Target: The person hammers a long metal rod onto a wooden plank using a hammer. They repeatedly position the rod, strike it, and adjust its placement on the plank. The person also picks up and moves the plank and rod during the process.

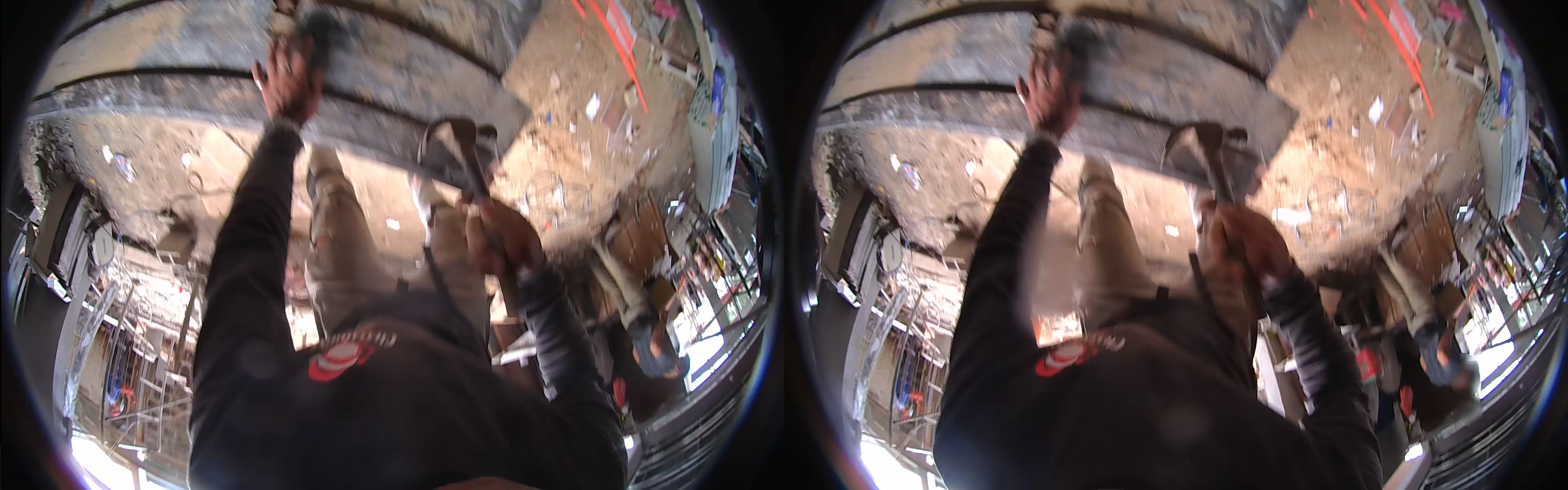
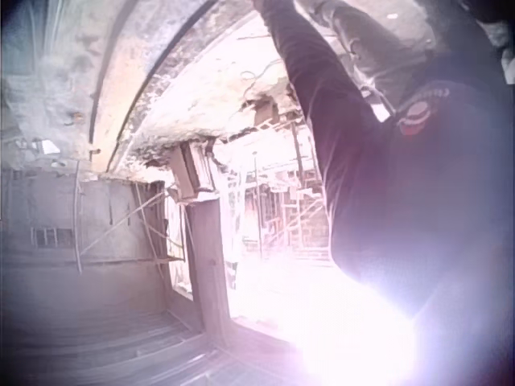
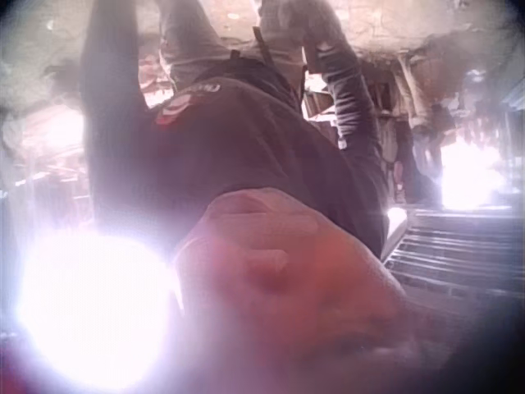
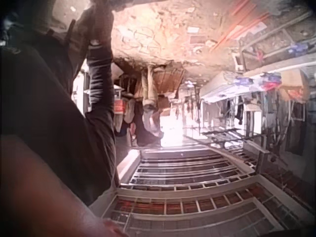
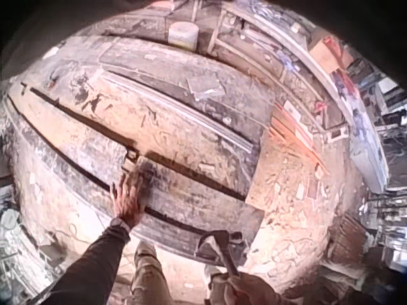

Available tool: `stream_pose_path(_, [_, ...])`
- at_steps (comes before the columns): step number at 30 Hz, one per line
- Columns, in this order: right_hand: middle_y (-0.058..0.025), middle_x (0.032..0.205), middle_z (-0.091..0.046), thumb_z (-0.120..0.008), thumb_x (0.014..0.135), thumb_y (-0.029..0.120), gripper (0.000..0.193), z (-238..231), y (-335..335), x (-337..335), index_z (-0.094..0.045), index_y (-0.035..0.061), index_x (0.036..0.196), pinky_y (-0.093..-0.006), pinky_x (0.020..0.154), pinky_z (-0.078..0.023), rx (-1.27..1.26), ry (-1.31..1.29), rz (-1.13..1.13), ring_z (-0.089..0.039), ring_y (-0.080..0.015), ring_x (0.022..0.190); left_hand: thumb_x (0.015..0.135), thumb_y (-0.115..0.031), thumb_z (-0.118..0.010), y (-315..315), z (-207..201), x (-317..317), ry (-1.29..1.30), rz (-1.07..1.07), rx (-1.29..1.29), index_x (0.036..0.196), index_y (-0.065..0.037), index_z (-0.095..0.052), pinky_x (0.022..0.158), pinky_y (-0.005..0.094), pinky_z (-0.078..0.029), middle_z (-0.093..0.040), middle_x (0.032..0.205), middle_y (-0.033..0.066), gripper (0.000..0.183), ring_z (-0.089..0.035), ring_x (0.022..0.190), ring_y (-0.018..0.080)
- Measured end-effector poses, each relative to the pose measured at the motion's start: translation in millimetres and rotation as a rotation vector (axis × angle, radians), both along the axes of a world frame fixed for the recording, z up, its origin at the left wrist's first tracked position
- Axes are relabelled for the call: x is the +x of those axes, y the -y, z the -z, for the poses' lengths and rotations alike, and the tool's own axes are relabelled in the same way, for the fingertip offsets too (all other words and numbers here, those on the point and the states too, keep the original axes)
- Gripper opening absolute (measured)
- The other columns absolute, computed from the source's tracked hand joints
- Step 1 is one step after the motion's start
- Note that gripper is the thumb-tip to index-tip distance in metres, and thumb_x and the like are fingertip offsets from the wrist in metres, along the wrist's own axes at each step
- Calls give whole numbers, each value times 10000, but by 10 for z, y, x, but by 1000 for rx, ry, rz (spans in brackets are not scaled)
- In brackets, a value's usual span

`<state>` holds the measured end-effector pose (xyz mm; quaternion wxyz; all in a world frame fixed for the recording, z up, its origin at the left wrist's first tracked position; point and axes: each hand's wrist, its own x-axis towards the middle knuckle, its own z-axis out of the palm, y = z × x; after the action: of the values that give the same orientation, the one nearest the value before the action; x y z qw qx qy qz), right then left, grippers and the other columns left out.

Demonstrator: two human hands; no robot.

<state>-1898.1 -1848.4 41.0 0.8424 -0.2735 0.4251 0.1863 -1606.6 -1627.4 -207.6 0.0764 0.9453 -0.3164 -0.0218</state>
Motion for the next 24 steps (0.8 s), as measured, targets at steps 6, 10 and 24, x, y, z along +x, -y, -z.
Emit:
stream_pose_path(6, [-7,622,-459,-438,1007,335,382,100,97,-692,-503,0,1179,-261,384,-320,-144,-555,-104,-383,-115,381,826,-315,-640,555,40,-695,12,-146,-45,1432,-196,-406,1135,554,-200,-328,1524,103,660,-256,1430,318])
stream_pose_path(10, [-10,608,-502,-496,991,223,273,125,-79,-951,-523,-3,1141,-288,428,-379,-361,-390,-316,-468,-124,432,830,-293,-629,675,-23,-790,-30,-244,-62,1403,-151,-431,1140,504,-226,-360,1499,117,623,-298,1401,310])
stream_pose_path(24, [-260,1069,-646,-617,892,122,387,1224,0,-472,-555,-43,1236,-438,781,-538,-1117,316,-1056,-650,-404,932,800,-293,-618,623,50,-742,-65,-243,-78,1394,-153,-450,1123,524,-225,-359,1498,118,634,-297,1393,323])
